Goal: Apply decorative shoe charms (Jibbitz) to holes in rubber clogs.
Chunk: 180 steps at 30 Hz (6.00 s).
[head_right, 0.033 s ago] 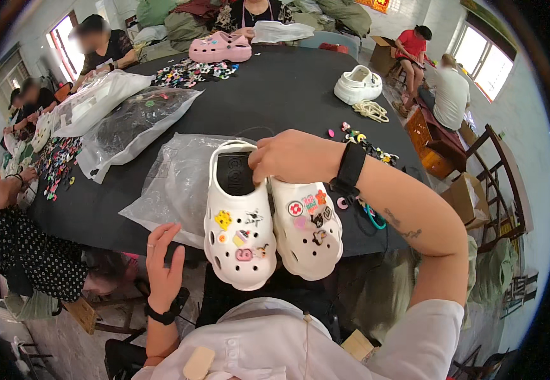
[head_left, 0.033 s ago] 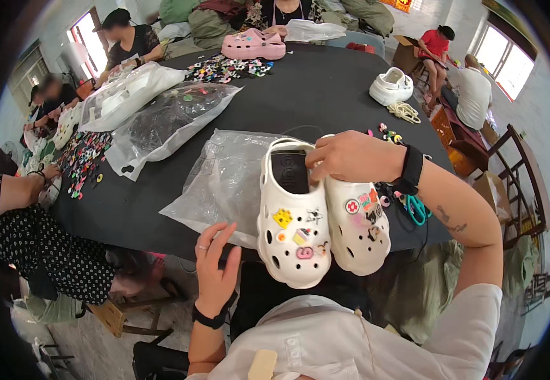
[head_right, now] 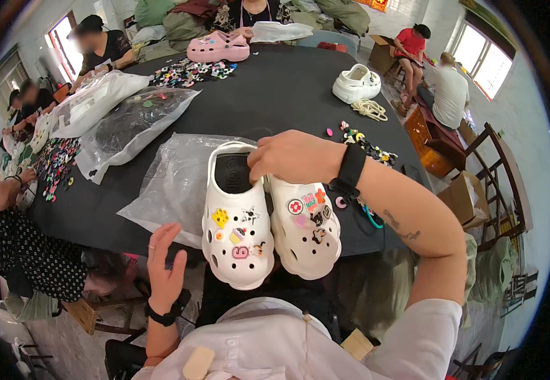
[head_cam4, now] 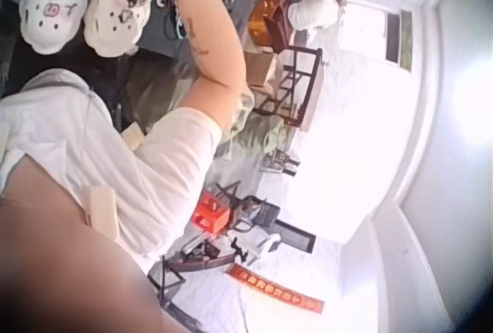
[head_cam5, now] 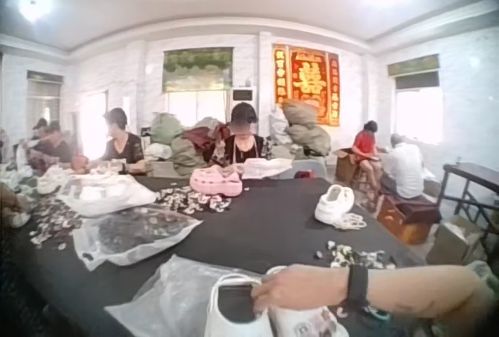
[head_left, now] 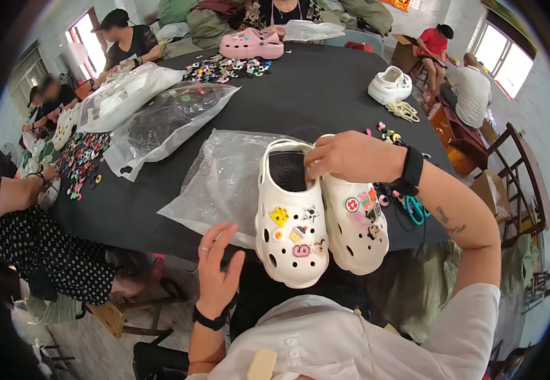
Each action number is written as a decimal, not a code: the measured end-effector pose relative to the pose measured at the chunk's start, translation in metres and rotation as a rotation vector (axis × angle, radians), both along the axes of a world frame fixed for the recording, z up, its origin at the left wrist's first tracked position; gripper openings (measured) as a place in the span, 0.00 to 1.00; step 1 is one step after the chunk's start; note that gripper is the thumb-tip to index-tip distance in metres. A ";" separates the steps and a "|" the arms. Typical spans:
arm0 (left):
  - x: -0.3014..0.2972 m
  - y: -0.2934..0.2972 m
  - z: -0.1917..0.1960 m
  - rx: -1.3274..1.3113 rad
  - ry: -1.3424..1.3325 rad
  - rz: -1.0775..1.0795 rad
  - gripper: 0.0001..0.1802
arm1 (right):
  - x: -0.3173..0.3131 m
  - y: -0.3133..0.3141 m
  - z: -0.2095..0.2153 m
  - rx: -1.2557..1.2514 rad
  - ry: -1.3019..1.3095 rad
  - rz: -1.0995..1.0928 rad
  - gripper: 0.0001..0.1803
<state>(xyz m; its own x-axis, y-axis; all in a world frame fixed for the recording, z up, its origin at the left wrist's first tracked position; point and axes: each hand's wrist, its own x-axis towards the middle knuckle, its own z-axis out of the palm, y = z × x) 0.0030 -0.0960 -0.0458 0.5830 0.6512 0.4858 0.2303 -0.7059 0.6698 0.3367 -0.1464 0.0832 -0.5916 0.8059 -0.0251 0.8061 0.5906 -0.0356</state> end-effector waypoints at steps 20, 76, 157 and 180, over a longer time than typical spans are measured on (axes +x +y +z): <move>0.057 0.003 -0.033 -0.079 -0.141 -0.267 0.49 | -0.081 -0.163 -0.137 0.213 1.173 -0.829 0.44; 0.100 -0.062 0.018 0.653 0.156 -0.298 0.18 | 0.095 -0.183 -0.083 0.423 0.653 -1.472 0.11; 0.073 -0.019 0.036 -0.223 0.014 -0.016 0.15 | -0.025 -0.150 -0.082 0.067 1.145 -0.808 0.17; 0.092 -0.030 0.061 -0.045 0.204 -0.151 0.14 | -0.040 -0.150 -0.099 0.074 1.184 -0.893 0.19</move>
